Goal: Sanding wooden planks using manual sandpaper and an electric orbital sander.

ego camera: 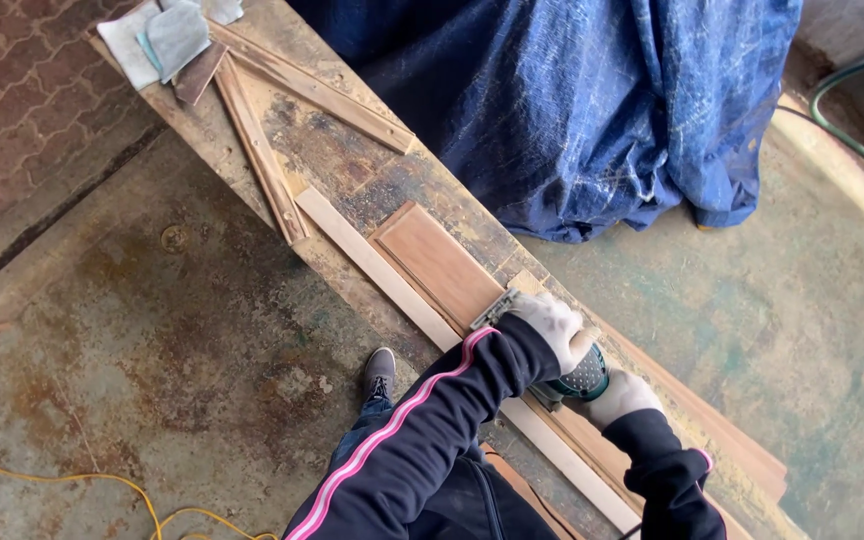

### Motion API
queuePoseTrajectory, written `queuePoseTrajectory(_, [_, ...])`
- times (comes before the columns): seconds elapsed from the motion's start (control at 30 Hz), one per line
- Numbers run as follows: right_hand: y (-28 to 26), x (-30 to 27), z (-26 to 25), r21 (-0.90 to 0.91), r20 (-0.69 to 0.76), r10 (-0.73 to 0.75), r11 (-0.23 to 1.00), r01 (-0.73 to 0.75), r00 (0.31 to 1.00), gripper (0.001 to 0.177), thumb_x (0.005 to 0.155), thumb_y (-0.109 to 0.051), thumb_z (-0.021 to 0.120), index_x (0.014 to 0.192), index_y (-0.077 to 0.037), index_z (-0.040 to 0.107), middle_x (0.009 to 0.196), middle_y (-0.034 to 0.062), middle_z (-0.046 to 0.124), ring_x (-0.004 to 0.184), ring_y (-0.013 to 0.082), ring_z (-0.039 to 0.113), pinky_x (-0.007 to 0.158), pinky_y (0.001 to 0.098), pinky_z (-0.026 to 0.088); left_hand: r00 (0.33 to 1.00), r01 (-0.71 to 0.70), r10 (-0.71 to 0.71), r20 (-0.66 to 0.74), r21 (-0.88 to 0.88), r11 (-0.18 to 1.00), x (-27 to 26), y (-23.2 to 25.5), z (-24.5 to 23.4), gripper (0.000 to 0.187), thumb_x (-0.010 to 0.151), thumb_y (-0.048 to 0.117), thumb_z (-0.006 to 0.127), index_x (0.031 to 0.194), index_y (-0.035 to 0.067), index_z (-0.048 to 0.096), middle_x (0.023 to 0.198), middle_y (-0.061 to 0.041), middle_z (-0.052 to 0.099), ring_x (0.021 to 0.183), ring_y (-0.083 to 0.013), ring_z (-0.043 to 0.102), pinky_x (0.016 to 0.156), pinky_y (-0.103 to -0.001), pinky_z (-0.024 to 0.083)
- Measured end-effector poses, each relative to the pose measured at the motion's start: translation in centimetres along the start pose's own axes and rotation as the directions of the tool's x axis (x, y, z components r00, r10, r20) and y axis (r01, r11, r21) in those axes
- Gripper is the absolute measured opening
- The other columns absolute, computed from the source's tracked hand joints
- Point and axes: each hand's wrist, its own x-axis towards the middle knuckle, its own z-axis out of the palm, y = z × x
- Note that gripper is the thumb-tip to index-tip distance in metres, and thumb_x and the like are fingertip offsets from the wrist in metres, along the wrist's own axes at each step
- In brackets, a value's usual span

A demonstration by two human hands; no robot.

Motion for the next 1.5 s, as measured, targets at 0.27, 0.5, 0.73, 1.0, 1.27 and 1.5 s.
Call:
queuePoseTrajectory(0.27, [-3.7,-1.7,-0.9,0.107,-0.040,0.020,0.994,-0.016,0.999,0.057,0.065,-0.053,0.087,0.099,-0.008,0.079,0.097,0.0172,0.078,0.095,0.0326,0.075,0.087,0.0420,0.058,0.981,-0.130,0.116,-0.156,-0.083,0.988,0.0,-2.6,-1.4,0.031,0.092,0.033,0.060,0.078,0.008,0.073,0.081,-0.015,0.073,0.081,-0.0369,0.067,0.078,-0.049,0.052])
queuePoseTrajectory(0.5, [-5.4,-2.1,-1.8,0.130,-0.031,0.020,0.991,-0.016,0.999,0.055,0.066,-0.051,0.086,0.101,-0.010,0.077,0.097,0.0155,0.078,0.094,0.0311,0.075,0.087,0.0413,0.058,0.976,-0.119,0.100,-0.192,-0.089,0.989,0.0,-3.3,-2.5,0.033,0.092,0.033,0.061,0.075,0.007,0.072,0.079,-0.015,0.073,0.081,-0.0377,0.068,0.077,-0.049,0.052])
queuePoseTrajectory(0.73, [-6.9,-0.8,-2.3,0.103,-0.044,-0.041,0.994,0.046,0.998,0.053,0.065,-0.047,0.088,0.101,-0.010,0.078,0.097,0.0151,0.078,0.093,0.0306,0.075,0.087,0.0405,0.058,0.978,-0.058,0.038,-0.206,-0.094,0.994,-0.2,-4.7,-3.7,0.032,0.092,0.034,0.061,0.079,0.009,0.075,0.084,-0.016,0.074,0.082,-0.0372,0.068,0.079,-0.049,0.053])
queuePoseTrajectory(1.0, [-10.7,-0.9,-3.7,0.147,-0.062,-0.057,0.987,0.066,0.996,0.049,0.064,-0.043,0.088,0.102,-0.013,0.079,0.096,0.0153,0.078,0.091,0.0321,0.075,0.086,0.0403,0.058,0.986,-0.061,0.058,-0.154,-0.014,0.998,0.4,-7.6,-6.0,0.034,0.094,0.035,0.061,0.080,0.007,0.074,0.086,-0.016,0.075,0.085,-0.0355,0.069,0.079,-0.048,0.055])
queuePoseTrajectory(1.27, [-14.5,-0.2,-5.0,0.158,-0.049,-0.058,0.985,0.065,0.997,0.050,0.067,-0.048,0.086,0.102,-0.013,0.078,0.098,0.0173,0.077,0.094,0.0340,0.074,0.087,0.0418,0.058,0.984,-0.073,0.066,-0.168,-0.036,0.997,1.5,-10.5,-8.7,0.034,0.093,0.036,0.062,0.079,0.008,0.076,0.084,-0.014,0.075,0.081,-0.0346,0.069,0.076,-0.047,0.054])
queuePoseTrajectory(1.5, [-17.7,0.5,-5.8,0.149,-0.076,-0.078,0.985,0.089,0.994,0.052,0.067,-0.053,0.084,0.103,-0.015,0.078,0.099,0.0168,0.077,0.095,0.0348,0.073,0.088,0.0428,0.057,0.982,-0.094,0.093,-0.163,0.001,0.996,2.3,-13.5,-10.3,0.034,0.094,0.036,0.063,0.080,0.008,0.076,0.083,-0.014,0.074,0.083,-0.0346,0.068,0.079,-0.047,0.054])
